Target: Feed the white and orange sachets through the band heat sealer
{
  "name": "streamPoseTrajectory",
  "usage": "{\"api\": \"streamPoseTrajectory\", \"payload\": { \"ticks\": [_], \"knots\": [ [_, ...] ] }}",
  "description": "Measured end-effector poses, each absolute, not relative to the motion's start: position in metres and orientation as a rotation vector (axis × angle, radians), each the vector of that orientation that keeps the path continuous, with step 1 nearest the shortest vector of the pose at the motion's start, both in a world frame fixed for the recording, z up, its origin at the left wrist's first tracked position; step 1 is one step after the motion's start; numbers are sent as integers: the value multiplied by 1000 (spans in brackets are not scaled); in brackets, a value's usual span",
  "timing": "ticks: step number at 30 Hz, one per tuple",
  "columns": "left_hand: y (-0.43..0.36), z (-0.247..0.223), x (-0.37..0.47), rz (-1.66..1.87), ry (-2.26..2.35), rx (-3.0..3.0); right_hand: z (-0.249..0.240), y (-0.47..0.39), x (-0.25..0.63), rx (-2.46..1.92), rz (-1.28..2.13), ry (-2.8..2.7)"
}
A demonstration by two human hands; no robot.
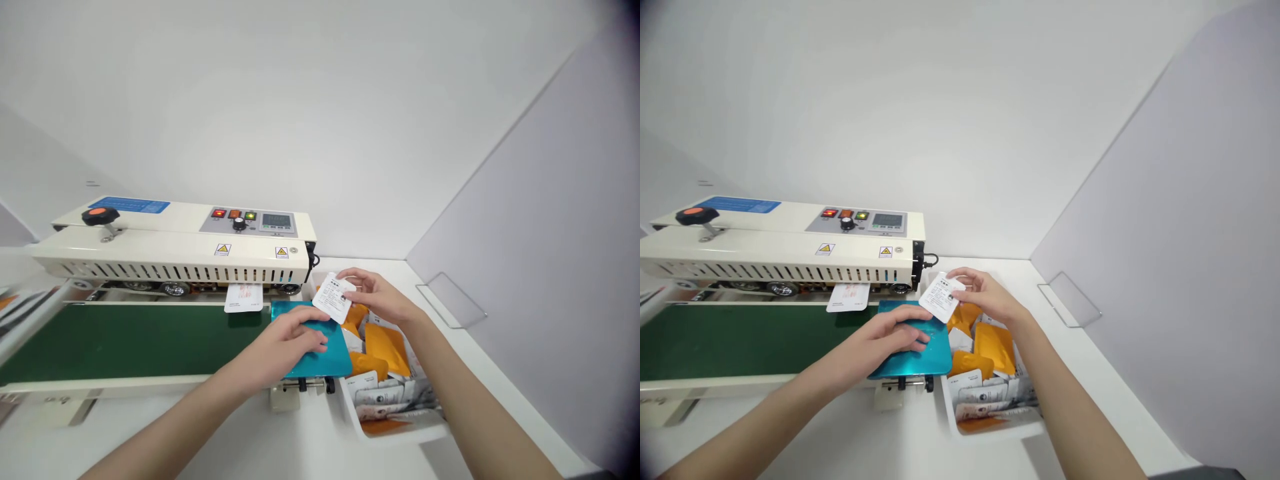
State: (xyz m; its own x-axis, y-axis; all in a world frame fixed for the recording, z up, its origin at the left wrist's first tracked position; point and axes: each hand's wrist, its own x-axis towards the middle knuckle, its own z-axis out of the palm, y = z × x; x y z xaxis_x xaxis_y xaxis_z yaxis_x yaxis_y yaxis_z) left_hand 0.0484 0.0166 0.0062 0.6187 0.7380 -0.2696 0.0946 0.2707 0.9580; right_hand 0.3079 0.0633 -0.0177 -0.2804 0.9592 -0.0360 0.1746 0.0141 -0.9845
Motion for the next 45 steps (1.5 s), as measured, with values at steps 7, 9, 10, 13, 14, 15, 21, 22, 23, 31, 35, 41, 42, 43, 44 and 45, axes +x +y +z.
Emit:
{"api": "streamPoseTrajectory", "payload": {
  "ticks": [7, 9, 10, 13, 14, 15, 21, 22, 23, 31, 35, 41, 42, 43, 44, 45],
  "knots": [
    [25, -1, 54, 496, 834, 1270, -14, 60, 306, -1140, 1536, -1639],
    [24, -1, 54, 478, 840, 1288, -14, 59, 306, -1145, 1567, -1643],
    [23, -1, 54, 484, 844, 1296, -14, 59, 307, -1153, 1563, -1634],
    [22, -2, 55, 499, 840, 1329, -16, 58, 307, -1187, 1519, -1565],
    [21, -3, 55, 498, 833, 1342, -16, 58, 307, -1198, 1513, -1537],
    [21, -5, 56, 502, 822, 1355, -16, 58, 307, -1209, 1517, -1516],
    [21, -5, 56, 515, 838, 1343, -22, 64, 307, -1298, 1500, -1508],
    [20, -4, 57, 509, 852, 1336, -24, 66, 307, -1341, 1428, -1499],
    [20, -3, 57, 504, 860, 1332, -26, 68, 308, -1397, 1349, -1505],
    [22, -2, 57, 527, 867, 1267, -30, 65, 312, -1528, 1503, -2036],
    [26, -5, 55, 526, 845, 1146, -26, 63, 314, -1474, 1477, -2202],
    [31, -16, 56, 555, 811, 1076, -28, 62, 318, -1499, 1484, -2247],
    [31, -17, 56, 557, 814, 1078, -29, 63, 317, -1520, 1440, -2218],
    [31, -18, 56, 562, 811, 1078, -30, 63, 317, -1546, 1391, -2174],
    [32, -19, 56, 571, 802, 1075, -32, 64, 316, -1572, 1344, -2121],
    [32, -20, 56, 582, 792, 1070, -32, 65, 316, -1595, 1306, -2063]
  ]
}}
